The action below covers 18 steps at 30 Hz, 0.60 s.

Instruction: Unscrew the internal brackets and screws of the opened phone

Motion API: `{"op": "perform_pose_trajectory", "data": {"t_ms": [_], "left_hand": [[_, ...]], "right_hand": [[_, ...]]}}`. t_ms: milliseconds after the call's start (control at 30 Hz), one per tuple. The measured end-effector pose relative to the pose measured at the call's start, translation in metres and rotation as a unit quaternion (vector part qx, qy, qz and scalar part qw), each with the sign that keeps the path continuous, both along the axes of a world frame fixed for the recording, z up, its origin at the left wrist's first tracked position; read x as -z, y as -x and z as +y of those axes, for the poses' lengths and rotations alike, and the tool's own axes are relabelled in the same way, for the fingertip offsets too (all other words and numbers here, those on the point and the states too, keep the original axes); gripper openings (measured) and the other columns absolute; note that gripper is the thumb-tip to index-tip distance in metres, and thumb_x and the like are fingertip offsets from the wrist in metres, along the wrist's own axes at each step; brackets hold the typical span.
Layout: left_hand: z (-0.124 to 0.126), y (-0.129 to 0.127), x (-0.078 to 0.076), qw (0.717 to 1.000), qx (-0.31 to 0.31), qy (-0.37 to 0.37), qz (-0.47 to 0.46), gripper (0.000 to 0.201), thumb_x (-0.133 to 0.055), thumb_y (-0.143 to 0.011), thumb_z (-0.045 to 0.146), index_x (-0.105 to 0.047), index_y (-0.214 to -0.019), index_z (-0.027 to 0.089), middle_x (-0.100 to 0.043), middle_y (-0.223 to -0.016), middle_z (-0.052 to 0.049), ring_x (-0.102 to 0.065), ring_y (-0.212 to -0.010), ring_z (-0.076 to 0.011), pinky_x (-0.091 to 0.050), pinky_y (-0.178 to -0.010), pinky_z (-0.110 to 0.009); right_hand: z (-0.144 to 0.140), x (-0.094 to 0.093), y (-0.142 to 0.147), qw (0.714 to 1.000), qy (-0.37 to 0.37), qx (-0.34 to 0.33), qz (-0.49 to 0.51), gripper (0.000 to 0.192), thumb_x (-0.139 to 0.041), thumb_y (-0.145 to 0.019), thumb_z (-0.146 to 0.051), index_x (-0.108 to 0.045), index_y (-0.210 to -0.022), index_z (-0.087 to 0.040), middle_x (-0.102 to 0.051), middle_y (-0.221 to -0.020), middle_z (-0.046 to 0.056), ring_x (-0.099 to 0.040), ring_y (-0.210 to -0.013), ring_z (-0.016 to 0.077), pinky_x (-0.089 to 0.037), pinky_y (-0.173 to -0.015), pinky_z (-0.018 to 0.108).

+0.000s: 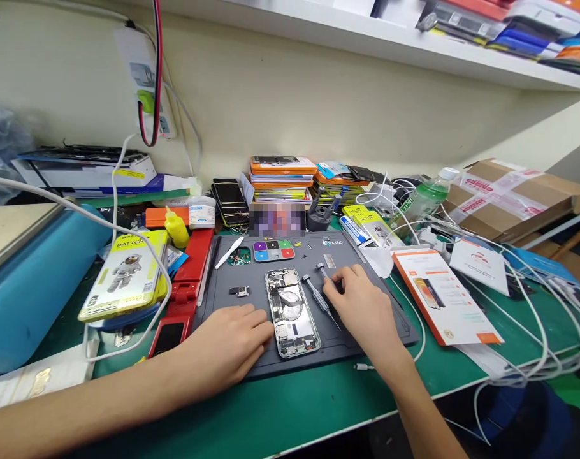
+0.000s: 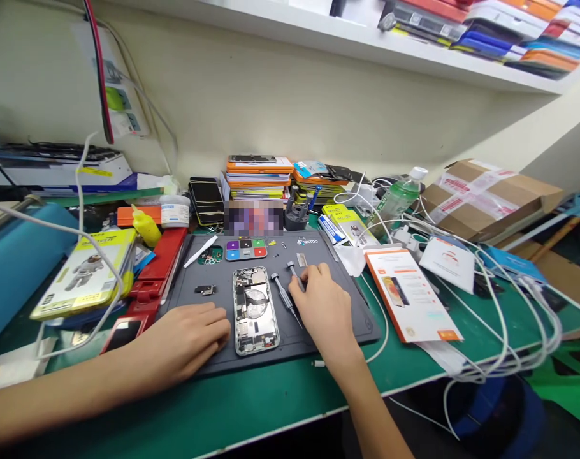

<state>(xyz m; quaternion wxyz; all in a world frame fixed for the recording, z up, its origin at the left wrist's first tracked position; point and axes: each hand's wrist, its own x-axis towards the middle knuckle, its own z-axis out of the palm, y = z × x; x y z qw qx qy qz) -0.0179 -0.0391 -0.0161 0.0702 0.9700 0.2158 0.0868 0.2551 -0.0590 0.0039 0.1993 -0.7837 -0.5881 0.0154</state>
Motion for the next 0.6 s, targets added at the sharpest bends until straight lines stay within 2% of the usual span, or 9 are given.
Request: {"op": "perform_pose_trajectory", "data": {"t_ms": [133,300,467,600], "left_hand": [[0.000,0.000,0.001,1.000,-0.001,0.001,0.001,0.016,-0.054,-0.104,0.014,-0.056,-0.090,0.022,-0.069,-0.089,-0.003,-0.063,-0.077,-0.0231,-0.045,-0.068,-0.037],[0.001,0.000,0.001,1.000,-0.001,-0.001,-0.002,0.017,-0.052,-0.105,0.013,-0.057,-0.091,0.022,-0.069,-0.091,-0.003,-0.062,-0.078,-0.0226,-0.045,-0.068,-0.037],[0.001,0.000,0.001,1.000,0.004,0.002,-0.003,0.016,-0.054,-0.103,0.013,-0.057,-0.091,0.022,-0.069,-0.090,-0.003,-0.062,-0.077,-0.0226,-0.044,-0.068,-0.037],[0.001,0.001,0.000,1.000,0.005,0.008,0.000,0.015,-0.054,-0.103,0.012,-0.056,-0.091,0.022,-0.068,-0.091,-0.003,-0.061,-0.078,-0.0226,-0.044,-0.068,-0.038]], "right_hand": [[-0.004,-0.001,-0.004,0.996,-0.062,0.013,0.057,0.024,-0.055,-0.096,-0.046,-0.062,-0.091,-0.024,-0.069,-0.096,0.004,-0.062,-0.068,0.0186,-0.037,-0.063,0.032],[-0.019,-0.009,-0.006,0.978,-0.140,0.028,0.155,0.026,-0.058,-0.095,-0.049,-0.064,-0.102,-0.024,-0.066,-0.072,-0.001,-0.058,-0.059,0.0179,-0.044,-0.060,0.032],[-0.042,-0.006,0.016,0.949,-0.194,0.000,0.249,0.029,-0.053,-0.102,-0.050,-0.060,-0.113,-0.024,-0.077,-0.098,0.006,-0.058,-0.058,0.0133,-0.051,-0.055,0.029],[-0.050,0.009,0.036,0.916,-0.239,-0.033,0.321,0.031,-0.057,-0.105,-0.043,-0.053,-0.132,-0.027,-0.077,-0.099,0.004,-0.061,-0.059,0.0130,-0.051,-0.050,0.026]]}}
